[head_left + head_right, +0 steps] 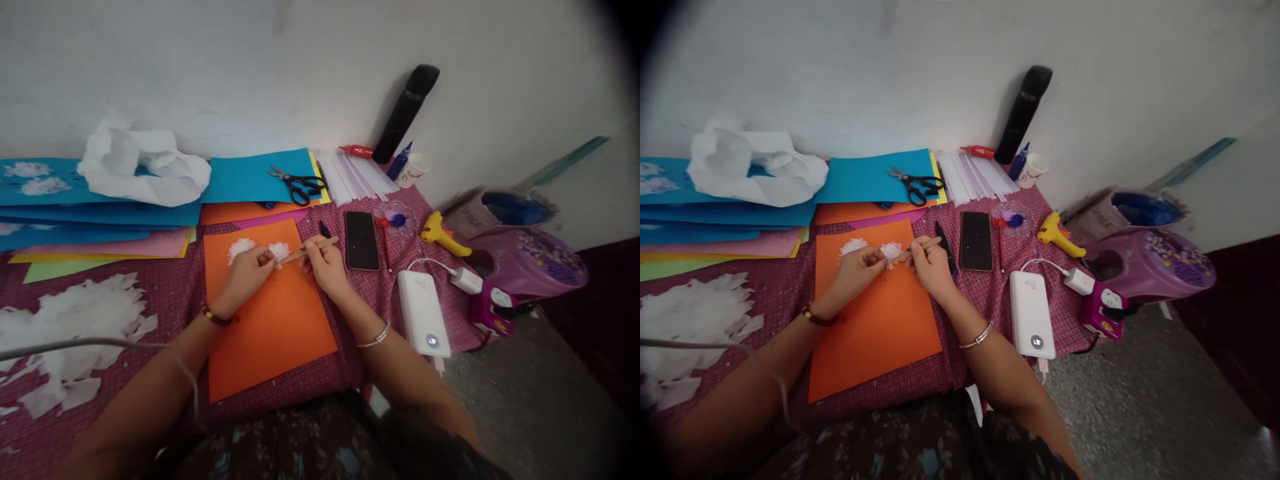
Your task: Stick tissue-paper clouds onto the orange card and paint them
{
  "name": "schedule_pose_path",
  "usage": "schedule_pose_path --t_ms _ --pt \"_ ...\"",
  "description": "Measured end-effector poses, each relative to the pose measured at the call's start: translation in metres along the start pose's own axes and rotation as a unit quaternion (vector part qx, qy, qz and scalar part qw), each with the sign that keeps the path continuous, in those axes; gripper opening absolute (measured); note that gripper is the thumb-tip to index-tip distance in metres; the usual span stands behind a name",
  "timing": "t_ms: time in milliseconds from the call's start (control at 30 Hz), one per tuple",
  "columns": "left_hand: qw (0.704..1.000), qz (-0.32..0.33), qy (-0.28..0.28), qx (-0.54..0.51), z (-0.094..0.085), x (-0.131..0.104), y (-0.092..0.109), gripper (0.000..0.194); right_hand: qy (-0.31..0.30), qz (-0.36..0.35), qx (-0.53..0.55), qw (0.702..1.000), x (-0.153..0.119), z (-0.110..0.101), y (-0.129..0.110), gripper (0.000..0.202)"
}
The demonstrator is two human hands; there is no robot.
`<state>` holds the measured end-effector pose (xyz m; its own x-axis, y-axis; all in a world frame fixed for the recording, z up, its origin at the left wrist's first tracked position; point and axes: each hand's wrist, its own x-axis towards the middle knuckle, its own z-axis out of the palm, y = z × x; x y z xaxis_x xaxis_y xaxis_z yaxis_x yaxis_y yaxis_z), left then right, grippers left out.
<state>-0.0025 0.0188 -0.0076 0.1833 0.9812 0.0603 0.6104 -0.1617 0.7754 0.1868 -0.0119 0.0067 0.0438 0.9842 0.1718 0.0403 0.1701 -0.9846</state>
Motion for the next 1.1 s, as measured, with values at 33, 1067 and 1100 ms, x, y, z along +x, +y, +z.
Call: schedule_pose_path --t_ms 33,1067,1100 --pt "1.0 0.001 -0.005 -0.002 -0.001 0.0 0.001 0.012 -0.008 -0.01 -0.021 1.0 -0.001 0.0 0.0 0.03" --pt "0.966 0.036 0.19 -0.171 -0.026 -0.022 0.015 0.03 0.08 -0.009 0.012 0.997 -0.002 -0.015 -0.021 0.031" --pt "0.952 0.042 0.231 -0.196 -0.03 -0.021 0.013 0.03 0.075 -0.011 0.002 0.997 -0.002 -0.014 -0.02 0.032"
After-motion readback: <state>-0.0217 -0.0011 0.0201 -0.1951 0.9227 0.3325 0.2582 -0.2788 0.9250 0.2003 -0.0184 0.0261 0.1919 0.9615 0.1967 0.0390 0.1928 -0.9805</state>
